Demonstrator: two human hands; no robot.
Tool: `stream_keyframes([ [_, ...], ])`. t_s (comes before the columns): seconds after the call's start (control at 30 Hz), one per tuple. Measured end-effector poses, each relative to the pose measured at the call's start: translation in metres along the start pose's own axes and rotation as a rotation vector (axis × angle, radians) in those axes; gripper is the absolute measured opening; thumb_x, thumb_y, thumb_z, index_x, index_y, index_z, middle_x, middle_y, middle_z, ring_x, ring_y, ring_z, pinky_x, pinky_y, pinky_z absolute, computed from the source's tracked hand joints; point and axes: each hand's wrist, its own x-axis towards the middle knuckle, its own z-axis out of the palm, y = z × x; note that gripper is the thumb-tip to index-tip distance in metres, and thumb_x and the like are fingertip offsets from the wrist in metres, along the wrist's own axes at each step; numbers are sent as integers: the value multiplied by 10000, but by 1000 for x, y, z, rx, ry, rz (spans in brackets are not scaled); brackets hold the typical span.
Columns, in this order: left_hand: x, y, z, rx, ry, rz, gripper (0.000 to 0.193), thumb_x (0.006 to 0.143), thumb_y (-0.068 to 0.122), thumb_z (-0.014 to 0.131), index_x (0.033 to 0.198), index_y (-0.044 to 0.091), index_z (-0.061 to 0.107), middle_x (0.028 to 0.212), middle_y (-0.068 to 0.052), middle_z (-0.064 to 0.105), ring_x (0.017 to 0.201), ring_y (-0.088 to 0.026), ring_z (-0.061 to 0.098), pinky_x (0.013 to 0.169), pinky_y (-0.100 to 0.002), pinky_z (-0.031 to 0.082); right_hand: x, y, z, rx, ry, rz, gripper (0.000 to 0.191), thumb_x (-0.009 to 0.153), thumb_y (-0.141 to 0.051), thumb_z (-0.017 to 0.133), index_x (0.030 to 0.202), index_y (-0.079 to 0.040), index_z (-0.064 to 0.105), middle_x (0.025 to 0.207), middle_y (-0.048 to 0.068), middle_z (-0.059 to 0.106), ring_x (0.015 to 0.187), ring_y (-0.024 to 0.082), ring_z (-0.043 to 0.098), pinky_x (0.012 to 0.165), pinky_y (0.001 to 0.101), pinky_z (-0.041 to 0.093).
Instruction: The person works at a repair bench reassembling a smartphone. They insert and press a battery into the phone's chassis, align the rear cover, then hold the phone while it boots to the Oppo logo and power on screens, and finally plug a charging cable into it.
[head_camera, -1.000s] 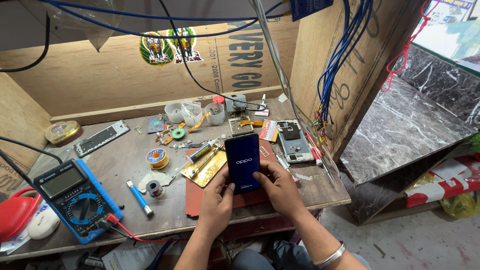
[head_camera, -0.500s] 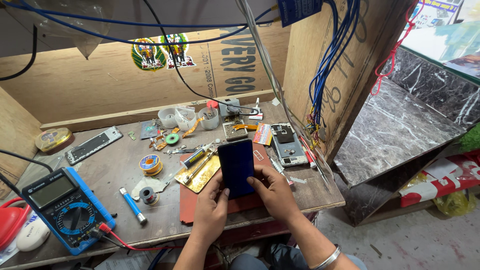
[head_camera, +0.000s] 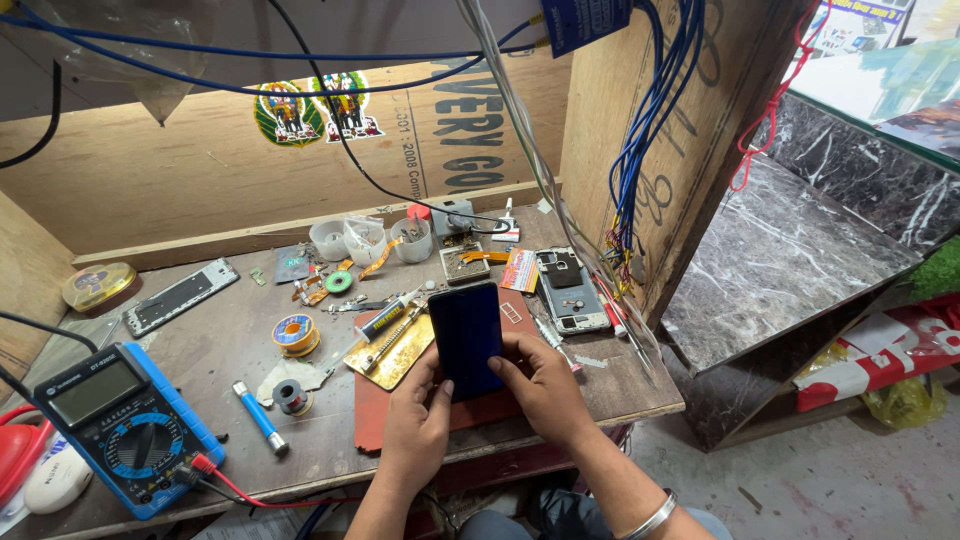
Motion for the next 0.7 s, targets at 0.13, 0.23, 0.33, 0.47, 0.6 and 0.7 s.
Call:
stream_keyframes([
  [0.13, 0, -2, 0, 2, 1, -5, 477, 951, -104, 490, 1421, -33, 523, 1293, -135, 687, 1228, -185, 645, 1062, -318, 485, 0, -2, 0, 11, -1, -1, 215, 960, -85, 673, 1157, -9, 711, 1033, 52, 749, 936, 103, 680, 837, 273, 556],
  [0.23, 0, -4, 0, 2, 5, -6, 484, 945, -105, 493, 1423, -34, 523, 1300, -132, 686, 1229, -184, 645, 1064, -316, 482, 0, -3, -1, -4, -1, 1, 228, 954, -86, 672, 1167, -15, 707, 1044, 50, 756, 953, 104, 691, 855, 274, 562],
  [0.33, 0, -6, 0, 3, 7, 17, 484, 941, -103, 501, 1421, -41, 523, 1309, -137, 678, 1242, -184, 635, 1071, -316, 472, -1, -4, -1, 3, 2, 26, 221, 951, -83, 671, 1158, -15, 709, 1037, 55, 758, 944, 111, 694, 847, 279, 567],
  [0.47, 0, -9, 0, 11, 16, -3, 478, 947, -85, 510, 1423, -40, 521, 1313, -135, 683, 1230, -184, 639, 1064, -316, 476, -1, -5, -2, 2, -1, 24, 209, 951, -72, 669, 1148, -13, 708, 1039, 60, 749, 947, 116, 692, 851, 280, 566],
  [0.6, 1, -10, 0, 16, 30, -41, 475, 949, -71, 515, 1423, -35, 526, 1286, -134, 698, 1195, -179, 651, 1036, -315, 492, 0, -6, -2, 5, -7, 5, 205, 949, -56, 668, 1144, -10, 709, 1041, 63, 754, 959, 118, 697, 864, 280, 565],
  [0.7, 0, -11, 1, 18, 29, -13, 473, 945, -74, 515, 1417, -43, 524, 1290, -130, 694, 1201, -173, 648, 1040, -311, 488, -1, -8, -2, 12, -5, 4, 206, 944, -49, 669, 1142, -10, 709, 1043, 60, 752, 963, 117, 698, 867, 280, 564],
])
